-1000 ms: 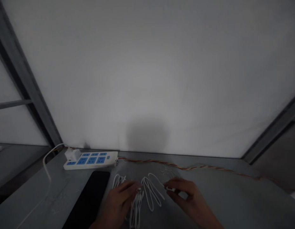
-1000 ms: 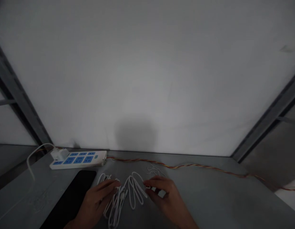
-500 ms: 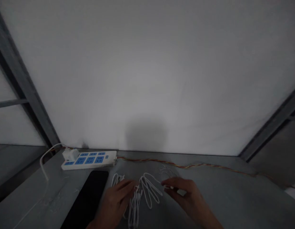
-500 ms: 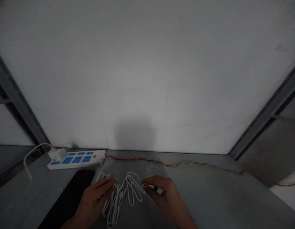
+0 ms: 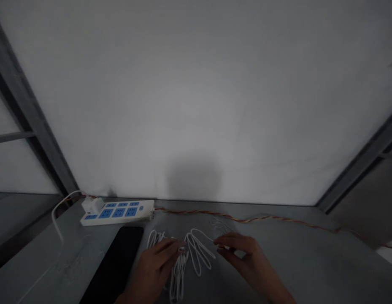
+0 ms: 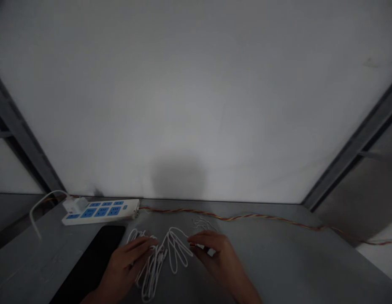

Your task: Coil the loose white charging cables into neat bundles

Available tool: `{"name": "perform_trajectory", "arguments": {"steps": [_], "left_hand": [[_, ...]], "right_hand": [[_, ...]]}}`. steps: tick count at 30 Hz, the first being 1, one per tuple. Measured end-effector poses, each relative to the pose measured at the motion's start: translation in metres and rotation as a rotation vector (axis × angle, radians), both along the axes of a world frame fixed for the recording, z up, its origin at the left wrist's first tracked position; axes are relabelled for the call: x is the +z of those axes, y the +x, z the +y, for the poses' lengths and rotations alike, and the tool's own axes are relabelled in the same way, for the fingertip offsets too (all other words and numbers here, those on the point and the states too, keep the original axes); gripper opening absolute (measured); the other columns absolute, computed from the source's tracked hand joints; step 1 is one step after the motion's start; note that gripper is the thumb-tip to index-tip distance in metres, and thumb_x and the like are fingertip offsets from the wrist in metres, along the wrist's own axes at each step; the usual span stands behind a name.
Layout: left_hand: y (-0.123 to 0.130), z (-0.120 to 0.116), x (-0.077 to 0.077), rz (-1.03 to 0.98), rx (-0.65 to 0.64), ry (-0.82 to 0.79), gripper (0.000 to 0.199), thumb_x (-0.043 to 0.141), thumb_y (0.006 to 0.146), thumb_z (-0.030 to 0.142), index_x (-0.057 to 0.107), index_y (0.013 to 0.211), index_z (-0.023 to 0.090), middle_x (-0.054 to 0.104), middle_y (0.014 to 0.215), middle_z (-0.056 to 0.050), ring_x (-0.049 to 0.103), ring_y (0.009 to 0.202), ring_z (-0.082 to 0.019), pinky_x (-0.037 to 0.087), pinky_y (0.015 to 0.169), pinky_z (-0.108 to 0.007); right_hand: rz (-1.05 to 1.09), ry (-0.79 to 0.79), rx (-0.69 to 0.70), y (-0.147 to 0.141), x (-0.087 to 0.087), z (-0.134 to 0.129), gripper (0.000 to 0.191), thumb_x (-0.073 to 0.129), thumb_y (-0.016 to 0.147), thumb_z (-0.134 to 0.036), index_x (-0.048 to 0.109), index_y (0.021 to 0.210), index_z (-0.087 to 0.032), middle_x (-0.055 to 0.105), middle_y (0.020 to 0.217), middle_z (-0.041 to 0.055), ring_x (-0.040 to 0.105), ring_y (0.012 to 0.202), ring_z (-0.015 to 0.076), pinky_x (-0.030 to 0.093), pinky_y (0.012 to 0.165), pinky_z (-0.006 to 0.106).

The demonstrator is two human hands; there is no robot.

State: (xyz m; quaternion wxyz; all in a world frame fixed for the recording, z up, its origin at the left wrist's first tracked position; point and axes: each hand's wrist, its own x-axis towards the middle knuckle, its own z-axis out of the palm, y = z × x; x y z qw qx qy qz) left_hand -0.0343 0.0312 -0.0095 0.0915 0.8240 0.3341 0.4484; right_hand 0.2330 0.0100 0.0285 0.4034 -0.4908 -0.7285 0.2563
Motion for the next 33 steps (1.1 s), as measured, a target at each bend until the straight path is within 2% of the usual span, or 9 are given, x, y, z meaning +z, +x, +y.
{"name": "perform_trajectory", "arguments": {"steps": [9, 21, 24, 28, 31, 33], "left_hand": [[0.000, -0.002, 0.000, 0.017, 0.002, -0.038, 0.025, 0.049, 0.098, 0.027, 0.069, 0.114, 0.029, 0.076, 0.104, -0.003, 0.073, 0.091, -0.016, 0.058, 0.082, -0.023], [0.002, -0.003, 0.004, 0.006, -0.011, -0.046, 0.023, 0.050, 0.098, 0.030, 0.069, 0.111, 0.030, 0.076, 0.104, -0.002, 0.073, 0.090, -0.015, 0.056, 0.081, -0.021], [0.003, -0.006, 0.005, -0.014, 0.024, -0.147, 0.023, 0.049, 0.098, 0.033, 0.068, 0.109, 0.028, 0.076, 0.099, -0.002, 0.073, 0.089, -0.017, 0.056, 0.081, -0.023], [0.006, -0.010, 0.009, -0.047, 0.079, -0.411, 0.029, 0.038, 0.101, 0.034, 0.062, 0.113, 0.025, 0.074, 0.082, 0.000, 0.070, 0.071, -0.016, 0.055, 0.066, -0.022], [0.007, -0.007, 0.012, -0.019, 0.152, -0.430, 0.032, 0.037, 0.099, 0.037, 0.060, 0.116, 0.022, 0.071, 0.080, -0.002, 0.067, 0.068, -0.017, 0.053, 0.064, -0.025], [0.007, -0.005, 0.014, 0.075, 0.215, -0.408, 0.033, 0.043, 0.096, 0.038, 0.061, 0.117, 0.020, 0.071, 0.078, -0.003, 0.066, 0.067, -0.019, 0.052, 0.064, -0.027]], "right_hand": [[-0.023, -0.043, -0.013, -0.002, 0.006, -0.003, 0.020, 0.062, 0.086, -0.030, 0.079, 0.096, -0.026, 0.077, 0.091, 0.0062, 0.069, 0.070, 0.0185, 0.051, 0.058, 0.025], [-0.033, -0.066, 0.004, 0.000, 0.003, -0.002, 0.019, 0.061, 0.086, -0.028, 0.078, 0.095, -0.026, 0.076, 0.092, 0.0049, 0.069, 0.075, 0.0185, 0.051, 0.061, 0.024], [-0.043, -0.101, -0.031, -0.001, 0.002, -0.003, 0.018, 0.060, 0.087, -0.029, 0.076, 0.095, -0.025, 0.076, 0.090, 0.0046, 0.069, 0.076, 0.0195, 0.051, 0.061, 0.025], [-0.099, -0.110, -0.107, -0.002, 0.002, -0.002, 0.023, 0.054, 0.090, -0.033, 0.072, 0.103, -0.026, 0.074, 0.089, 0.0033, 0.066, 0.074, 0.0190, 0.050, 0.063, 0.026], [-0.136, -0.092, -0.140, -0.001, 0.000, 0.000, 0.028, 0.050, 0.092, -0.035, 0.070, 0.109, -0.024, 0.071, 0.090, 0.0044, 0.065, 0.074, 0.0186, 0.050, 0.068, 0.028], [-0.169, -0.131, -0.159, -0.001, -0.005, 0.000, 0.030, 0.054, 0.089, -0.037, 0.069, 0.111, -0.022, 0.071, 0.094, 0.0059, 0.065, 0.075, 0.0198, 0.050, 0.071, 0.030]]}}
